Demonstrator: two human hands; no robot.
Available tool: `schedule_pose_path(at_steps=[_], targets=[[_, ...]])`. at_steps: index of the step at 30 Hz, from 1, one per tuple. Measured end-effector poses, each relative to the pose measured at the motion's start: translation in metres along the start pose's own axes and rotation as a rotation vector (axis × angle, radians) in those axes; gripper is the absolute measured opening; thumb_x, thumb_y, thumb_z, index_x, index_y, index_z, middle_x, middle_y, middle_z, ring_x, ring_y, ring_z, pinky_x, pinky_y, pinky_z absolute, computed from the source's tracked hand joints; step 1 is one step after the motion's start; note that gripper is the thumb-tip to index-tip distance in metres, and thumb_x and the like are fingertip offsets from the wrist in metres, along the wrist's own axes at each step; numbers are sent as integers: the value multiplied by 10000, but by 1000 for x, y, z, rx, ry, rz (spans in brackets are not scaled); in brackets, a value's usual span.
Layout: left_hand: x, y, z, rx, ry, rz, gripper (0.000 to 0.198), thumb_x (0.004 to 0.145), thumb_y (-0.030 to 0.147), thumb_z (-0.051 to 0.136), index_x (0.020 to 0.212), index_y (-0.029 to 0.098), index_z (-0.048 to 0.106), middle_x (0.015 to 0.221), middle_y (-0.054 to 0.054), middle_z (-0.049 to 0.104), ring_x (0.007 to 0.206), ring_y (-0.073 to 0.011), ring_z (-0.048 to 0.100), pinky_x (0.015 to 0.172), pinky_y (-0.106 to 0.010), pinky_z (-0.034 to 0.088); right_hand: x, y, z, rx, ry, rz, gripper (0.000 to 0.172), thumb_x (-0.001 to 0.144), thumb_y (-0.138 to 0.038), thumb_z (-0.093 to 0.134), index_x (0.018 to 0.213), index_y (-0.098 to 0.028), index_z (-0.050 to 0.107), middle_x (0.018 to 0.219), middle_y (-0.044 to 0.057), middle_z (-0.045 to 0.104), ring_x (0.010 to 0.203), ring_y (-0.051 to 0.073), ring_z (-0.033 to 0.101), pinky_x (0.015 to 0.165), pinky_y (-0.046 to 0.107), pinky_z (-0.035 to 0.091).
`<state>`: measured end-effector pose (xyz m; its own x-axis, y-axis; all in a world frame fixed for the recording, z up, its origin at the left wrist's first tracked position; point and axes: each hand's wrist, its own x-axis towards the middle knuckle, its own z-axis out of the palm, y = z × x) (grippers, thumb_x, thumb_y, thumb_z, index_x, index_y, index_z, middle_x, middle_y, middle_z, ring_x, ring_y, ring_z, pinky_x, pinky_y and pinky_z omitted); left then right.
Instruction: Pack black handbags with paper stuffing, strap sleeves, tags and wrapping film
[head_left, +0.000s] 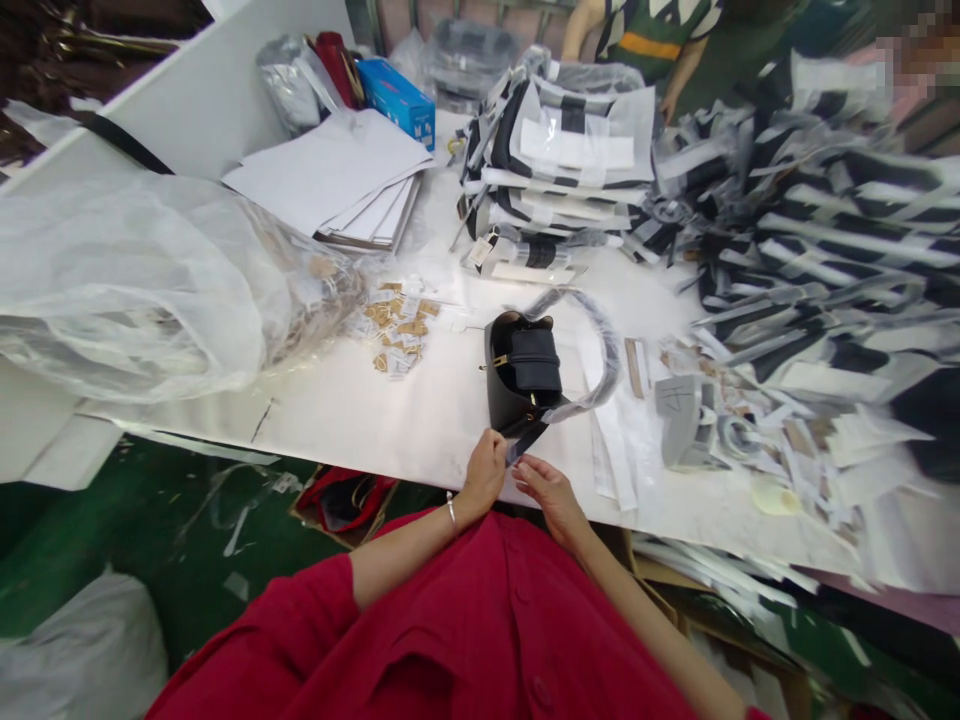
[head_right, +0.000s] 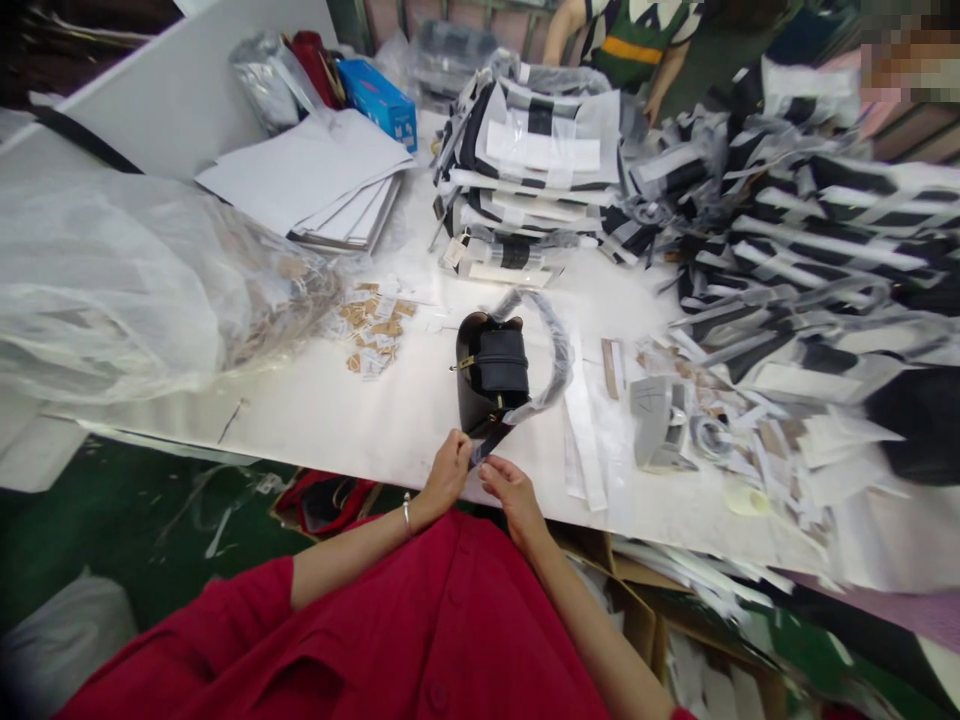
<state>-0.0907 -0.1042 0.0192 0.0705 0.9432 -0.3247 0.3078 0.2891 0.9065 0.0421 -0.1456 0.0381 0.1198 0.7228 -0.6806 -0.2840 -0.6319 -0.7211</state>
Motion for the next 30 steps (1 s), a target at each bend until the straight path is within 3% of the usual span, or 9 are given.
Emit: schedule_pose_path(at_steps=[5, 12, 15, 19, 25, 30], targets=[[-6, -9, 0, -121, -104, -45, 140, 859, 291, 449, 750, 204, 461, 691, 37, 488, 691, -139, 473, 691, -274, 410, 2, -1, -4, 12, -64, -21, 456, 632, -496, 816, 941, -167, 747, 909, 62, 739, 775, 177, 647, 729, 314, 509], [-12, -3, -2, -228, -105, -76, 218, 843, 382, 497, 752, 185, 509, 670, 37, 501, 653, -124, 469, 644, -254, 405, 5, -12, -8, -65, -64, -44, 372, 563, -418, 859, 806, -160, 746, 701, 15, 694, 578, 133, 572, 591, 285, 499], [-14, -2, -6, -296, -161, -115, 281, 835, 455, 531, 789, 178, 531, 684, 29, 530, 642, -121, 489, 619, -249, 409, 6, -17, -7, -101, -77, -66, 364, 558, -425, 855, 786, -163, 744, 676, 15, 689, 554, 135, 561, 571, 293, 495], [-12, -2, -11, -242, -233, -112, 237, 797, 400, 584, 751, 181, 506, 613, 50, 495, 584, -110, 456, 587, -244, 378, 7, -19, -9, -131, -101, -69, 381, 550, -455, 853, 771, -165, 743, 675, 18, 692, 553, 137, 563, 566, 296, 499], [-8, -3, 3, -71, -143, -86, 138, 849, 272, 452, 729, 205, 449, 646, 48, 474, 636, -129, 451, 638, -266, 385, 10, -18, -20, -70, -148, 8, 437, 591, -501, 836, 840, -157, 735, 748, 31, 704, 636, 141, 613, 619, 282, 524], [-9, -3, 16, -87, 50, -72, 111, 851, 251, 427, 747, 214, 429, 706, 37, 467, 707, -141, 467, 696, -274, 400, 13, -17, -21, -92, -196, 27, 447, 529, -446, 882, 840, -169, 719, 733, 19, 711, 604, 131, 610, 615, 276, 516]])
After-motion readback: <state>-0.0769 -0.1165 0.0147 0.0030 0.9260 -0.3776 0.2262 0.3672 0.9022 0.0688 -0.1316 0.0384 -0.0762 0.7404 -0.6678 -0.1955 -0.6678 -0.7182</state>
